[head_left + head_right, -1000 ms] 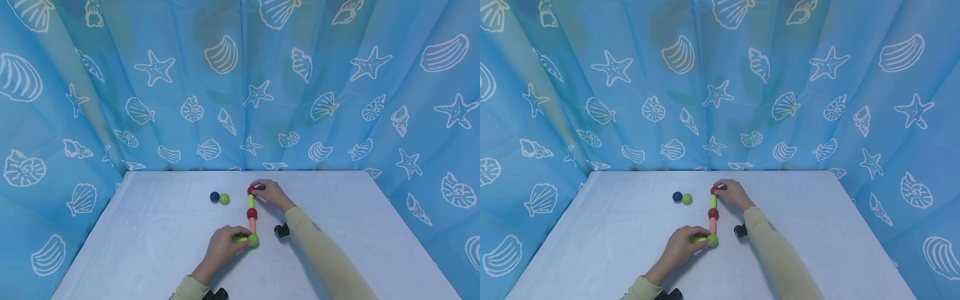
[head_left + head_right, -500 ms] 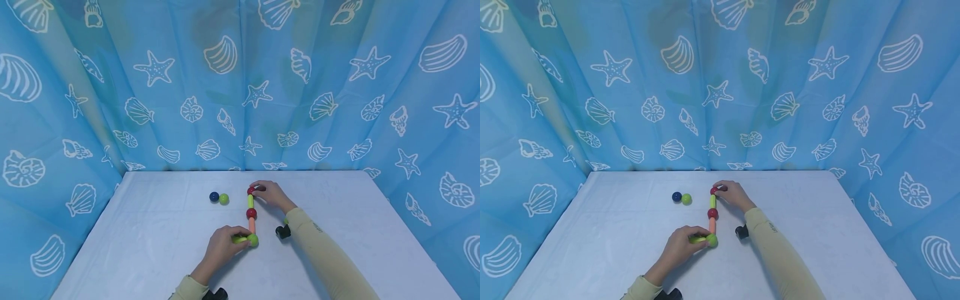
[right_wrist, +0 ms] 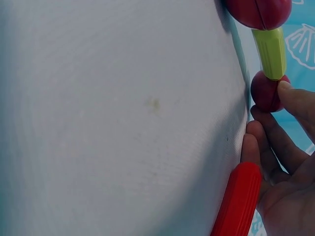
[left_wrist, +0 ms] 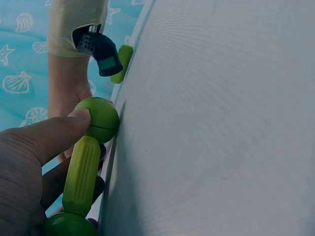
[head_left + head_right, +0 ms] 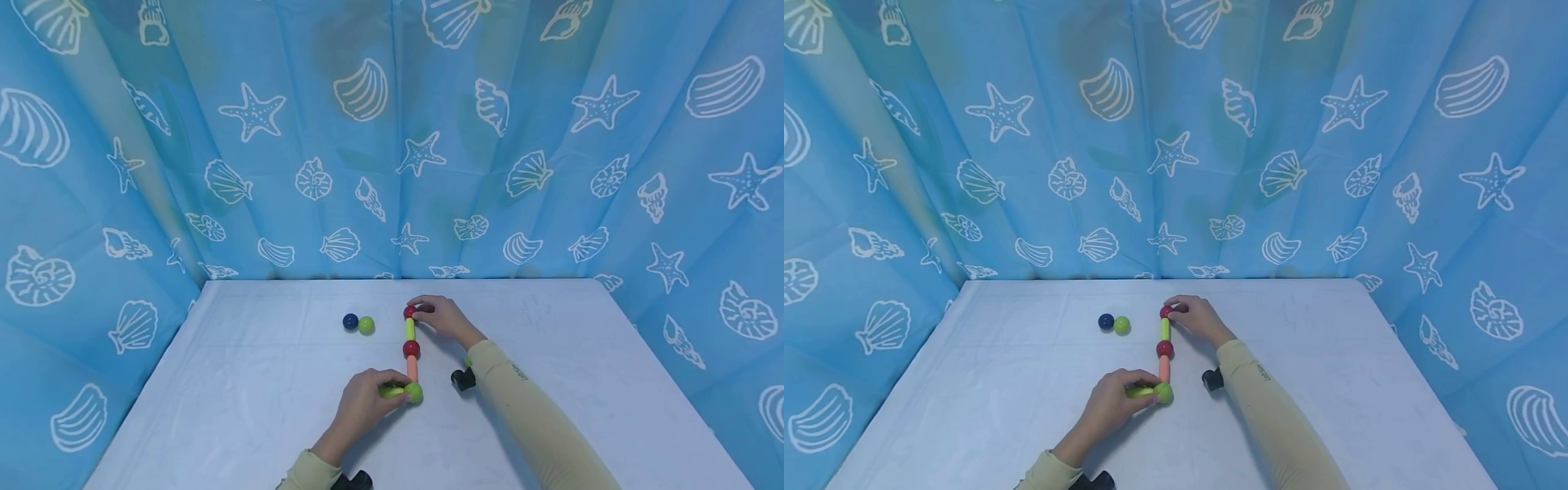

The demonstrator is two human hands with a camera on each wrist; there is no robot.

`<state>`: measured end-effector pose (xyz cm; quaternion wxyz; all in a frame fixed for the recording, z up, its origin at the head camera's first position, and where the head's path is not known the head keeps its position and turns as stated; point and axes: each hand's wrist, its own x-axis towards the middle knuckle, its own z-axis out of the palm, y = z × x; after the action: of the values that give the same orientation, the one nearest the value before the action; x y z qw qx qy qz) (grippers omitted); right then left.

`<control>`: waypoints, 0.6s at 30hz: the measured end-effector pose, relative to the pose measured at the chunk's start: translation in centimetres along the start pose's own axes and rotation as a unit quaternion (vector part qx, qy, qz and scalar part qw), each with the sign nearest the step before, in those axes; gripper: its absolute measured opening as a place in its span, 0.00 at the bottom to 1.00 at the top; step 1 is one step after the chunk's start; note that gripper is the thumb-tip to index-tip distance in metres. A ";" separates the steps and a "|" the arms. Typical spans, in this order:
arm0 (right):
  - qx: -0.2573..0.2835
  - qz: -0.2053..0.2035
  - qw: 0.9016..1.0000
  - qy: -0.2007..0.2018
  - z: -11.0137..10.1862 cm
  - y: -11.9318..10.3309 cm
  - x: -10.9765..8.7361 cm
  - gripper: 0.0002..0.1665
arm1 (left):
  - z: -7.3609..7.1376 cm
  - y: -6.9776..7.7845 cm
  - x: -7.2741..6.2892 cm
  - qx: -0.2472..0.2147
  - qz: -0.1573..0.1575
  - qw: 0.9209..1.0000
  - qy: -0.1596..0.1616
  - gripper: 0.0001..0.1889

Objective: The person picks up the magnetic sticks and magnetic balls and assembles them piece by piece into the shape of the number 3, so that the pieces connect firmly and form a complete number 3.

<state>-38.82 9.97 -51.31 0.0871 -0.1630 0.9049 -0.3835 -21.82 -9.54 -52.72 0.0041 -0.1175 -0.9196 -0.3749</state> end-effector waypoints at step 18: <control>-0.010 0.010 1.000 0.002 0.3 -0.1 0.0 0.16 | 0.1 -0.1 0.1 0.001 -0.003 1.000 -0.001 0.13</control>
<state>-38.71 9.68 -51.41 0.0876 -0.1542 0.9103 -0.3741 -21.88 -9.50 -52.84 0.0023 -0.1151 -0.9204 -0.3737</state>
